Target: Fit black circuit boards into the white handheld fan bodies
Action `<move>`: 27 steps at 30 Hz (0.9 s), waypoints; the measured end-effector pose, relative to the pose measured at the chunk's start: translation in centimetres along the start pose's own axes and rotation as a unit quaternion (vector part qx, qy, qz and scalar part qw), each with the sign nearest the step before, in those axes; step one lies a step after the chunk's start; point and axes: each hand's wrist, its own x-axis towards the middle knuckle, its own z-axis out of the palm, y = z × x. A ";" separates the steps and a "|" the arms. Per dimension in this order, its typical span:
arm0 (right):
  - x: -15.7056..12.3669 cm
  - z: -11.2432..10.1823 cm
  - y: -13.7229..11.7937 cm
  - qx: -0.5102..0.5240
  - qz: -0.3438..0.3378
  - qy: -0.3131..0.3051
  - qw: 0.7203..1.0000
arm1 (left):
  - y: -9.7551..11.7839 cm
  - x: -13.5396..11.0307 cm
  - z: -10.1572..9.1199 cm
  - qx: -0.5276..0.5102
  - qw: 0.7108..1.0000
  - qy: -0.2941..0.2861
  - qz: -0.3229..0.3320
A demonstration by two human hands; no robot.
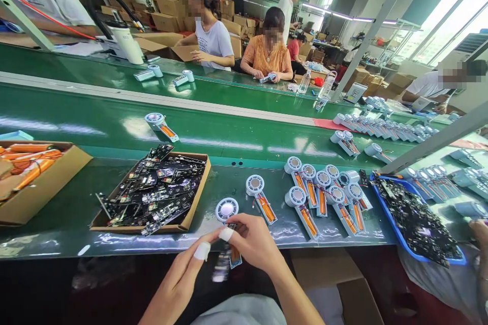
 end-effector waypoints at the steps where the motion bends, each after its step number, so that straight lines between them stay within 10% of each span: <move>1: -0.1 -0.2 0.3 0.043 0.021 -0.004 0.999 | -0.1 -0.1 0.3 -0.019 1.000 0.006 -0.016; 7: 0.5 -0.8 1.4 0.252 0.048 -0.063 0.964 | -0.3 2.2 2.1 -0.009 0.996 -0.006 -0.091; 12: 0.0 -1.0 1.0 0.271 0.028 -0.107 0.956 | 0.4 3.5 3.0 -0.229 0.959 -0.123 -0.110; 17: -0.4 -1.3 0.6 0.268 -0.013 -0.022 0.963 | 0.1 2.8 3.6 -0.345 0.929 -0.029 -0.130; 23: -0.5 -1.3 0.2 0.026 -0.038 0.101 0.994 | 0.3 2.8 3.8 -0.307 0.945 0.022 -0.107; 27: -0.9 -2.1 -0.4 -0.271 -0.071 0.092 0.956 | 0.6 3.2 3.7 -0.251 0.961 0.078 -0.086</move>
